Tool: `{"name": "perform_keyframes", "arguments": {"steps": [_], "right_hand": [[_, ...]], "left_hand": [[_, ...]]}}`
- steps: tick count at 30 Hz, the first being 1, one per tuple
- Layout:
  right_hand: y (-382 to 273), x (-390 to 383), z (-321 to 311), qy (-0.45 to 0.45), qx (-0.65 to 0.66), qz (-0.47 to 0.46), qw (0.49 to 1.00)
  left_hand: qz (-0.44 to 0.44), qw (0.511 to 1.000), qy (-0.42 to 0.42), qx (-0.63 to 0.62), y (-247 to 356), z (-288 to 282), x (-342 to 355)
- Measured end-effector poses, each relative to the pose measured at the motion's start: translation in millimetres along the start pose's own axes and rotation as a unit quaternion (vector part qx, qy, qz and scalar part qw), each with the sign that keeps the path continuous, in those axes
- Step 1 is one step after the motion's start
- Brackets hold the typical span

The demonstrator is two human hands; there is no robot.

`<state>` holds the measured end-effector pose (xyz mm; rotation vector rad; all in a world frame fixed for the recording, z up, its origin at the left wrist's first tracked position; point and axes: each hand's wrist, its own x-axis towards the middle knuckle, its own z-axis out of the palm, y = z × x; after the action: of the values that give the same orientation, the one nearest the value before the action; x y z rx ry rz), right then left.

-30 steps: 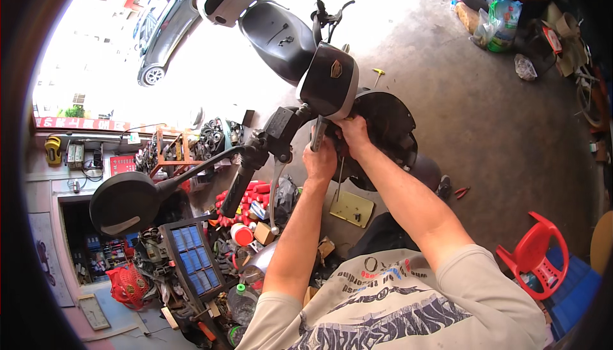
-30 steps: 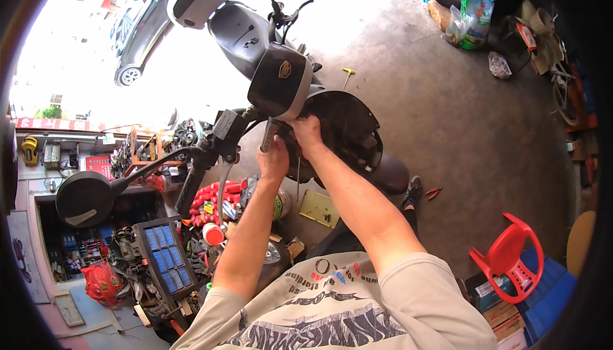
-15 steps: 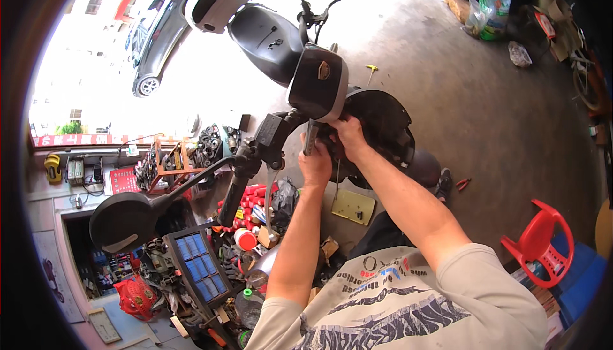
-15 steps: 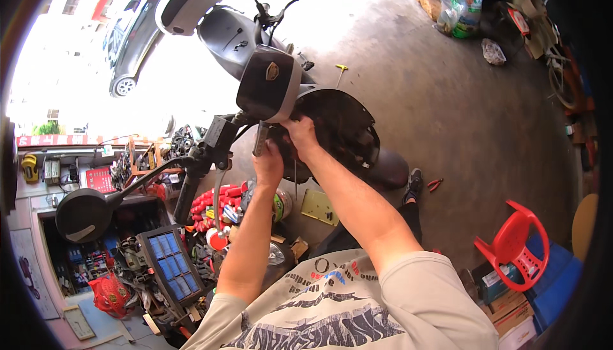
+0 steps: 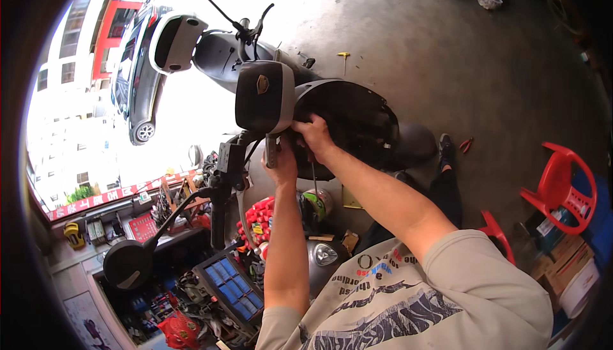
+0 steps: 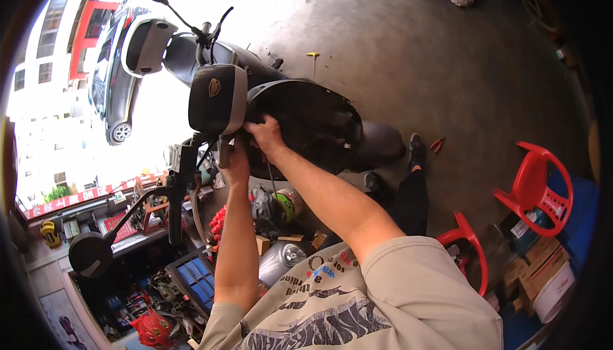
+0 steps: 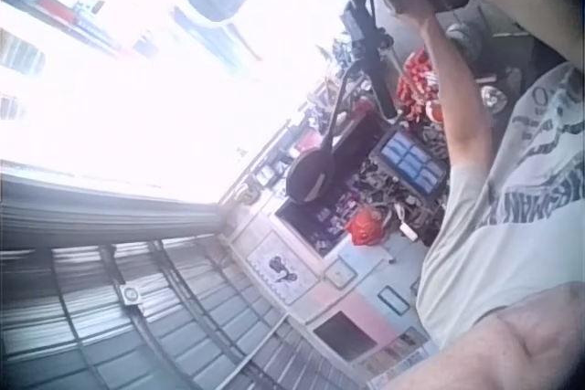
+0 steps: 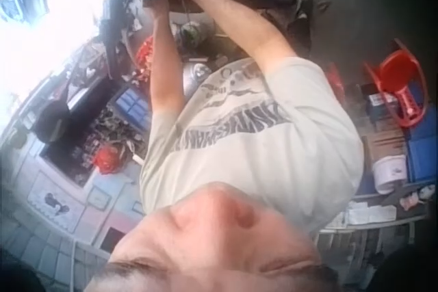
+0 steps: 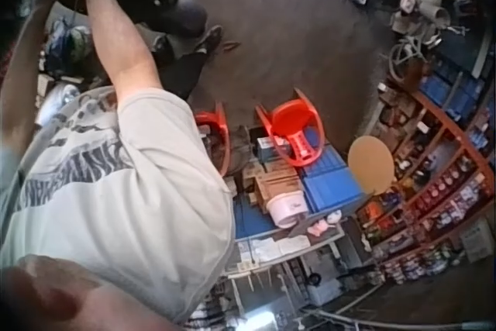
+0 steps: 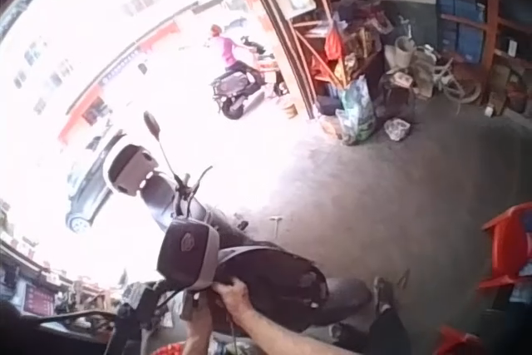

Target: Repairing the front panel and electrical wiring of a motorcycle.

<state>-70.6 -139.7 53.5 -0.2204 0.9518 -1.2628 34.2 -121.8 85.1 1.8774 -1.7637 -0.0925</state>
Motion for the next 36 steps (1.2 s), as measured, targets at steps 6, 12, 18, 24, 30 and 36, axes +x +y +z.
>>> {"name": "perform_keyframes", "arguments": {"steps": [6,12,18,24,30,36], "right_hand": [[-33,29,-15,-0.001,-0.057,0.037,0.998],[-54,45,-5,0.007,-0.207,0.088,0.974],[-58,44,-11,-0.034,-0.299,0.034,0.953],[-51,49,-15,-0.034,-0.336,0.013,0.941],[-59,48,-13,-0.036,-0.371,0.024,0.928],[-64,43,0,-0.002,-0.41,0.076,0.909]], "left_hand": [[0.062,0.993,0.023,0.101,5,5,8],[0.069,0.985,0.016,0.159,2,7,7],[0.044,0.994,0.04,0.086,-2,12,10],[-0.009,0.992,0.019,0.122,-6,15,14],[-0.021,0.994,0.024,0.103,0,14,10],[0.011,0.996,0.07,0.051,-4,15,6]]}}
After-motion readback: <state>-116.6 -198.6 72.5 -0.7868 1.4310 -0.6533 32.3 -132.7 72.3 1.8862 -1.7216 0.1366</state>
